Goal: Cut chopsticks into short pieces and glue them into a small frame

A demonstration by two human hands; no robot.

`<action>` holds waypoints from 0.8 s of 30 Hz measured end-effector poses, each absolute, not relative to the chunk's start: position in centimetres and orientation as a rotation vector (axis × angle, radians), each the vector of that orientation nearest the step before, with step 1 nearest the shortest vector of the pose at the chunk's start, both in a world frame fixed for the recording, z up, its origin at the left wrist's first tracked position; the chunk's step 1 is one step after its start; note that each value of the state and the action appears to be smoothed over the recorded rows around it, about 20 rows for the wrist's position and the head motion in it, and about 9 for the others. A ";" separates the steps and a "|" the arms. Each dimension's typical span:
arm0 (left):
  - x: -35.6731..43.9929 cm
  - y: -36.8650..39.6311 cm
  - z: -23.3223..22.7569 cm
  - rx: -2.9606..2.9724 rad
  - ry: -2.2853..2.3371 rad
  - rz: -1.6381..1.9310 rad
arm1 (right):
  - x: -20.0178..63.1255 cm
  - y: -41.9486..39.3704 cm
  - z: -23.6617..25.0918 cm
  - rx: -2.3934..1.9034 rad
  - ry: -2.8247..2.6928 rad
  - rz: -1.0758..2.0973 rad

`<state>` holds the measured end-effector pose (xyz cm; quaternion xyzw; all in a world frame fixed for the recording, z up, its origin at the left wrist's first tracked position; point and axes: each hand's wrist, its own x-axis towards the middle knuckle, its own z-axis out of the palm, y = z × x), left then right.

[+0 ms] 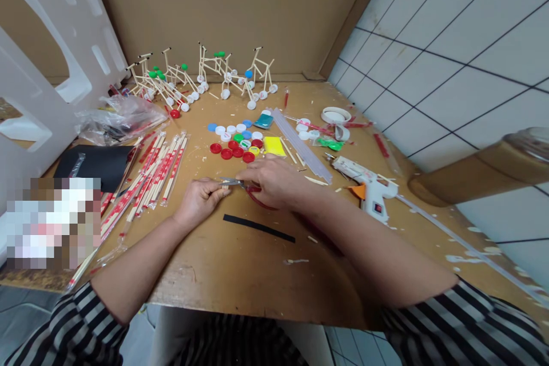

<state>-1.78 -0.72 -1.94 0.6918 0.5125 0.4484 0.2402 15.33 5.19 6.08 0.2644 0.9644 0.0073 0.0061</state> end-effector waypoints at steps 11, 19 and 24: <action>-1.8 -0.6 -2.0 1.806 1.427 1.223 | 15.7 4.9 5.0 1.087 2.970 -0.134; -1.8 -0.2 -1.6 1.486 1.380 1.156 | 17.4 4.9 2.6 1.623 3.196 -1.310; -1.4 -1.0 0.1 1.310 1.246 1.089 | 17.1 3.2 2.6 1.361 3.293 -1.665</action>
